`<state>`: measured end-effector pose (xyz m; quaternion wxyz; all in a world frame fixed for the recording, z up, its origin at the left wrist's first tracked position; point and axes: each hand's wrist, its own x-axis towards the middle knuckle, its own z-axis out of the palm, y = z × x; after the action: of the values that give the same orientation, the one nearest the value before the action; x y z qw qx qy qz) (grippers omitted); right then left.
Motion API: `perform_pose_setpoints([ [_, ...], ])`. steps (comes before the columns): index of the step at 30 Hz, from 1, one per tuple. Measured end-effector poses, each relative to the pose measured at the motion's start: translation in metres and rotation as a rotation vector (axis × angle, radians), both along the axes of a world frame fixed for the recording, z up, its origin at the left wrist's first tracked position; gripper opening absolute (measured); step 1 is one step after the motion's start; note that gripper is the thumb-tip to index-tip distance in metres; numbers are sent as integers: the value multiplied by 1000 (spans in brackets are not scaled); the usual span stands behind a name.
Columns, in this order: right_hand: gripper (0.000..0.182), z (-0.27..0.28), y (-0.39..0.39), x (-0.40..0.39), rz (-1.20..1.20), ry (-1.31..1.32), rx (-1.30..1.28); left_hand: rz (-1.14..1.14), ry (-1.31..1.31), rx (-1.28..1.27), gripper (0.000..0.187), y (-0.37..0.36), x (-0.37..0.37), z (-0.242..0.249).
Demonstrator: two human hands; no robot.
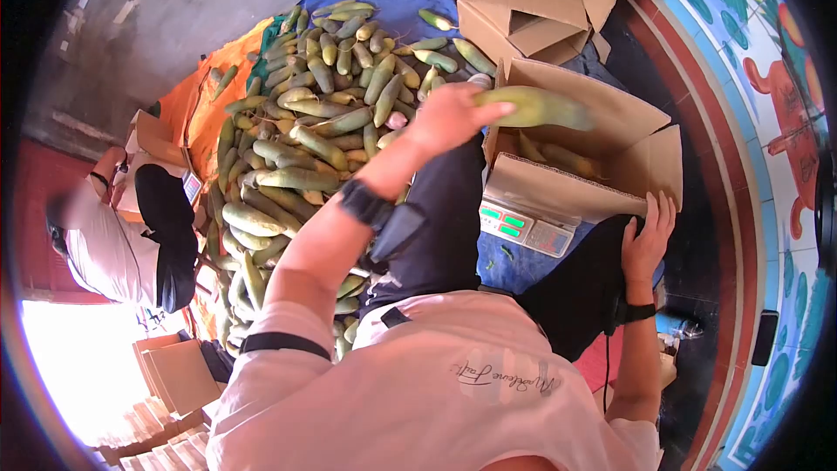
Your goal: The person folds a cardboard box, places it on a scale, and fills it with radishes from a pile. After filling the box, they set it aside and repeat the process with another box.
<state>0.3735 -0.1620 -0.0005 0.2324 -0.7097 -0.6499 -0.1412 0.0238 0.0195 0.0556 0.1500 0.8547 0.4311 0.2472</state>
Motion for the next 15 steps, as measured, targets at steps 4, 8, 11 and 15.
perform_pose_setpoints([
  [4, 55, -1, -1, 1, -8, -6, 1, 52, 49, -102, 48, 3, 78, 6],
  [8, 55, -1, -2, -1, -8, -4, -2, -41, -244, -157, 26, 6, 96, -18],
  [11, 55, -1, -3, 1, -5, -5, -15, -31, -355, 47, 17, -3, 68, -18],
  [15, 53, -2, -3, 3, 7, -57, -11, 185, -327, 52, 14, -8, -16, -33],
])
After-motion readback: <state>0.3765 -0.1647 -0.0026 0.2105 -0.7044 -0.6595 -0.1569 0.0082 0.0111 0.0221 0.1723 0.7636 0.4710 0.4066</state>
